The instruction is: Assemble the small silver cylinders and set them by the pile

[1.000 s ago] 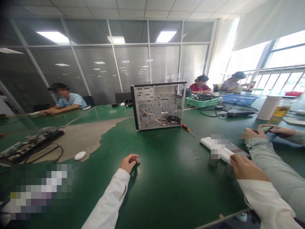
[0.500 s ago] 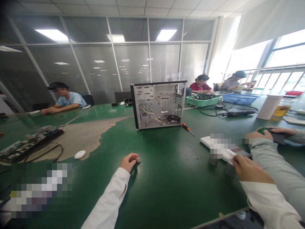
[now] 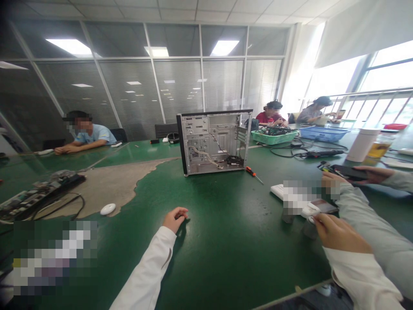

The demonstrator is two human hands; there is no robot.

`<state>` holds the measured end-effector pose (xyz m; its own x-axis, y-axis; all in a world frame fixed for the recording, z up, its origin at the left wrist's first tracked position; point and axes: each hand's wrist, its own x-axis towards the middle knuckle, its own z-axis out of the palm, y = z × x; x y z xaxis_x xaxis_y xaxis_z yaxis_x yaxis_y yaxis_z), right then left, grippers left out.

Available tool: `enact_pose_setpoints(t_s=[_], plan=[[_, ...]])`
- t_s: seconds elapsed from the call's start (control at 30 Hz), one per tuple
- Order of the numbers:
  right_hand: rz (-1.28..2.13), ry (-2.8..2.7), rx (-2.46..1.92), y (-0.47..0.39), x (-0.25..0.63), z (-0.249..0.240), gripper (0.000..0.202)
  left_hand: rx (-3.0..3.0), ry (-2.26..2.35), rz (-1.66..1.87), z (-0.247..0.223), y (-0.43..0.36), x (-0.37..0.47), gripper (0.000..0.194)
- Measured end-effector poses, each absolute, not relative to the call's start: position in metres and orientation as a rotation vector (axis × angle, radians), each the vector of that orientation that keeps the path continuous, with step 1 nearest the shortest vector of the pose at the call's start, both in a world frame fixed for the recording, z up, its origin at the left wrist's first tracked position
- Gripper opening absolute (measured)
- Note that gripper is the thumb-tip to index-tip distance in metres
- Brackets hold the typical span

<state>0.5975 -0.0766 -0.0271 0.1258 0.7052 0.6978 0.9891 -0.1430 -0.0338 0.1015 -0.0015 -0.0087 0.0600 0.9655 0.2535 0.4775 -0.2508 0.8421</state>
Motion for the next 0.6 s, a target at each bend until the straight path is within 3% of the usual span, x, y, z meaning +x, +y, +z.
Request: enact_pose_setpoints(t_s=[0.37,0.6], plan=[[-0.805,-1.68,-1.803,-0.086,0.584,-0.024,0.021,1.822,1.434,1.095,-0.007,-0.002,0.101,0.026],[-0.731,-1.794,-2.053,-0.066,0.562,-0.003,0.044,1.846,1.448,1.083,-0.006,-0.003,0.101,0.028]])
